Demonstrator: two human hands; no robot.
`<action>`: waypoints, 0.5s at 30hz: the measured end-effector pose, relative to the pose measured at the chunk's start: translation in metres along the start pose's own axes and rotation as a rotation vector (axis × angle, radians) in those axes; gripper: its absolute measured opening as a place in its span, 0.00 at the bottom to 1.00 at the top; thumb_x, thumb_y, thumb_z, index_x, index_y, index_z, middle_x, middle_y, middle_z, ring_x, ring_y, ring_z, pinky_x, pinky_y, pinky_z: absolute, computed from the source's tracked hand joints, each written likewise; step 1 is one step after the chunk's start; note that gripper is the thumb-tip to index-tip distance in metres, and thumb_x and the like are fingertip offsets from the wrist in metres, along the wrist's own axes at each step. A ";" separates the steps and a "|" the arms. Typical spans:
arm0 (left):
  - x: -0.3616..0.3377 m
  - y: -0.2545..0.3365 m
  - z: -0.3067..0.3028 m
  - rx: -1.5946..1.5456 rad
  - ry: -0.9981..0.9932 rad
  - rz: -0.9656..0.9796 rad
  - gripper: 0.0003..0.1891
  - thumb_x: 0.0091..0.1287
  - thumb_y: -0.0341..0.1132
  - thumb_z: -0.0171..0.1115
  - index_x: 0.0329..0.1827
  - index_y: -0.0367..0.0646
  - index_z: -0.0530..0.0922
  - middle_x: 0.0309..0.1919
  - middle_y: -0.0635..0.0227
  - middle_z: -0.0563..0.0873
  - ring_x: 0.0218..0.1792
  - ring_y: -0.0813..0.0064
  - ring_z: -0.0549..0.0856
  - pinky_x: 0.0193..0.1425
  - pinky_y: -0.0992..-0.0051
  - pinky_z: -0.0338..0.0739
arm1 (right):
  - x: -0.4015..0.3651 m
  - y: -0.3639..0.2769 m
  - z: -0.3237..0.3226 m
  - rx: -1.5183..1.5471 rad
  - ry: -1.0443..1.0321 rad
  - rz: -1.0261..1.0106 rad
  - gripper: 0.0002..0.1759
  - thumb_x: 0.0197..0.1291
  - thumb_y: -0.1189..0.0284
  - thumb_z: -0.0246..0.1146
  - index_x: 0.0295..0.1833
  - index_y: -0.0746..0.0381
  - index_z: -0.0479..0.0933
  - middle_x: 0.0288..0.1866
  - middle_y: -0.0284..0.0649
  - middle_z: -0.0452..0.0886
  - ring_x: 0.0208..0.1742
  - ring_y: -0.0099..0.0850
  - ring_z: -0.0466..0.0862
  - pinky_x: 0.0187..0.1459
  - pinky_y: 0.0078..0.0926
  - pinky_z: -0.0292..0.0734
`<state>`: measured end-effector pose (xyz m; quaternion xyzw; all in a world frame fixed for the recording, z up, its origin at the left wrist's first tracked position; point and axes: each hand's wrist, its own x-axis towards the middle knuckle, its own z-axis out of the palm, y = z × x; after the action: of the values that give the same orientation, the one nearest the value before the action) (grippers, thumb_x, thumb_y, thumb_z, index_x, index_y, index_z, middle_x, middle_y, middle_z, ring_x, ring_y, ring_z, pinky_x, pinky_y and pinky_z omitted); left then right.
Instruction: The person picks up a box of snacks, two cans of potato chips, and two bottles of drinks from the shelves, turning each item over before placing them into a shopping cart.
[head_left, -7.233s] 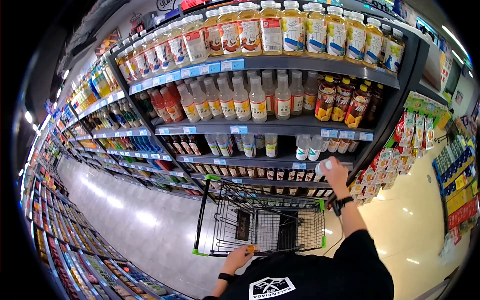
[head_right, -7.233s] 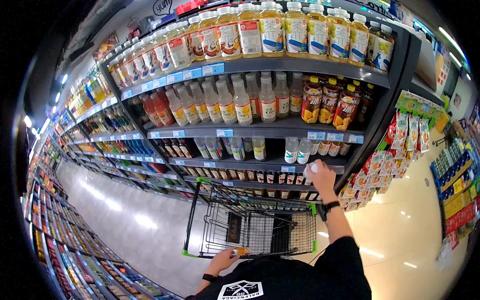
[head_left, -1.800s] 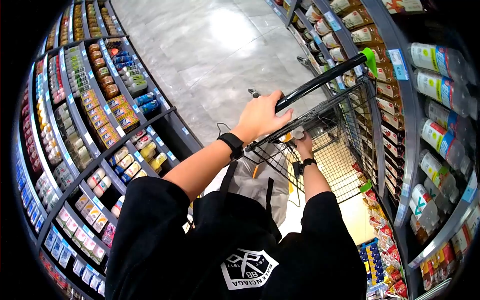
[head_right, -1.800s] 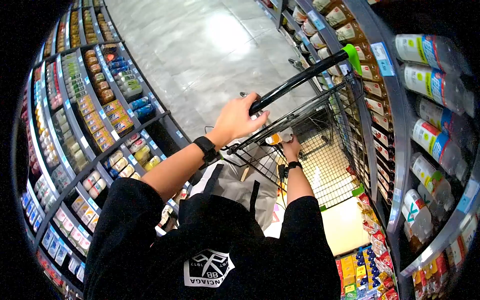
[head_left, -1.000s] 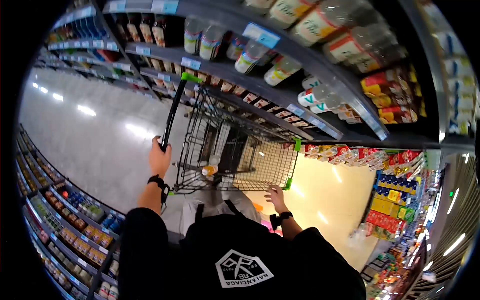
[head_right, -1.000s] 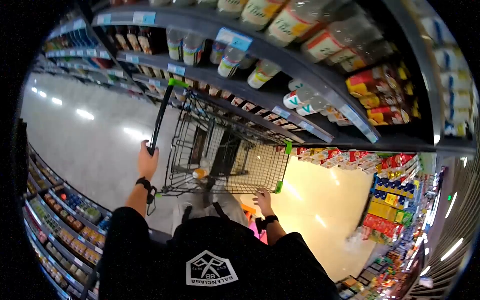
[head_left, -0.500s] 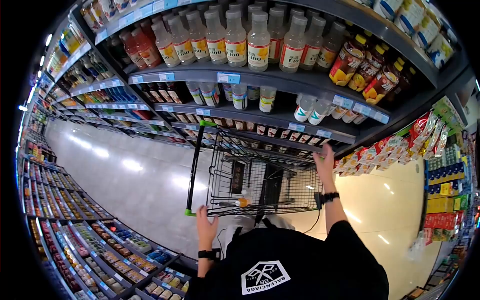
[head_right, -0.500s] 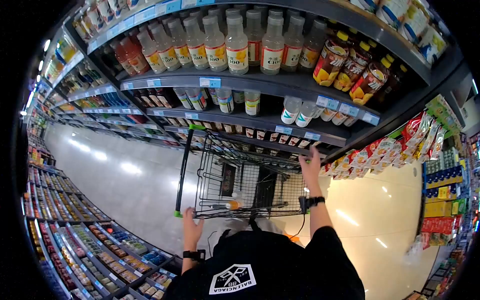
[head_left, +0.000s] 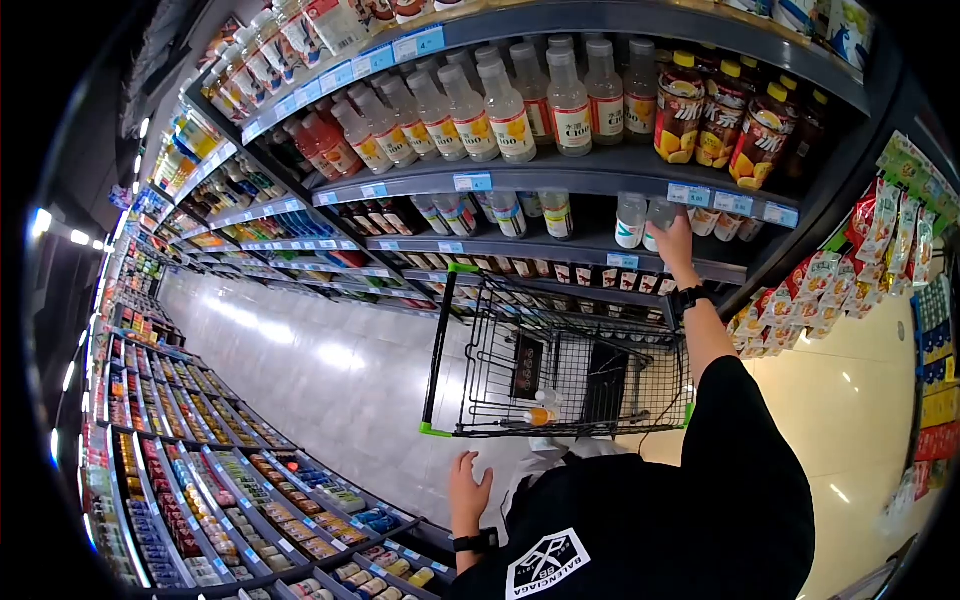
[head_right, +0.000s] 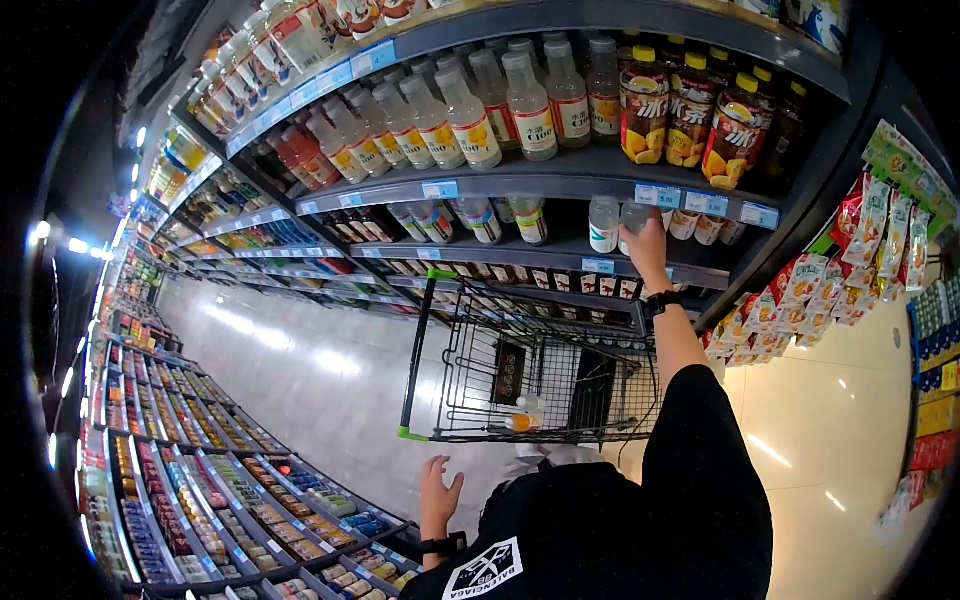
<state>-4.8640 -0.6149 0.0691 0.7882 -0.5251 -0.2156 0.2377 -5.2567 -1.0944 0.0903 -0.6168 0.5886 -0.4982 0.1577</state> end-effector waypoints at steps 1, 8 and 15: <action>-0.002 0.005 0.000 -0.002 0.008 0.012 0.23 0.62 0.34 0.68 0.60 0.40 0.76 0.62 0.52 0.78 0.59 0.49 0.79 0.62 0.60 0.76 | -0.002 0.002 0.002 0.031 0.028 0.050 0.40 0.53 0.61 0.74 0.67 0.66 0.67 0.62 0.55 0.76 0.62 0.54 0.77 0.61 0.44 0.74; -0.002 0.039 0.002 0.004 -0.044 0.025 0.22 0.63 0.34 0.68 0.60 0.39 0.76 0.61 0.52 0.78 0.61 0.48 0.78 0.64 0.60 0.75 | -0.041 -0.012 -0.016 -0.118 0.137 -0.010 0.32 0.53 0.62 0.74 0.62 0.60 0.74 0.62 0.48 0.78 0.59 0.50 0.81 0.55 0.44 0.79; 0.003 0.029 0.025 -0.004 -0.025 0.213 0.21 0.63 0.33 0.67 0.60 0.40 0.76 0.59 0.54 0.79 0.60 0.51 0.79 0.63 0.62 0.75 | -0.090 -0.039 -0.045 0.081 0.220 -0.031 0.33 0.50 0.67 0.79 0.61 0.61 0.77 0.56 0.44 0.83 0.54 0.40 0.85 0.53 0.35 0.81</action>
<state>-4.8992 -0.6308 0.0665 0.7248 -0.6081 -0.2000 0.2546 -5.2536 -0.9868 0.1029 -0.5606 0.5721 -0.5886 0.1094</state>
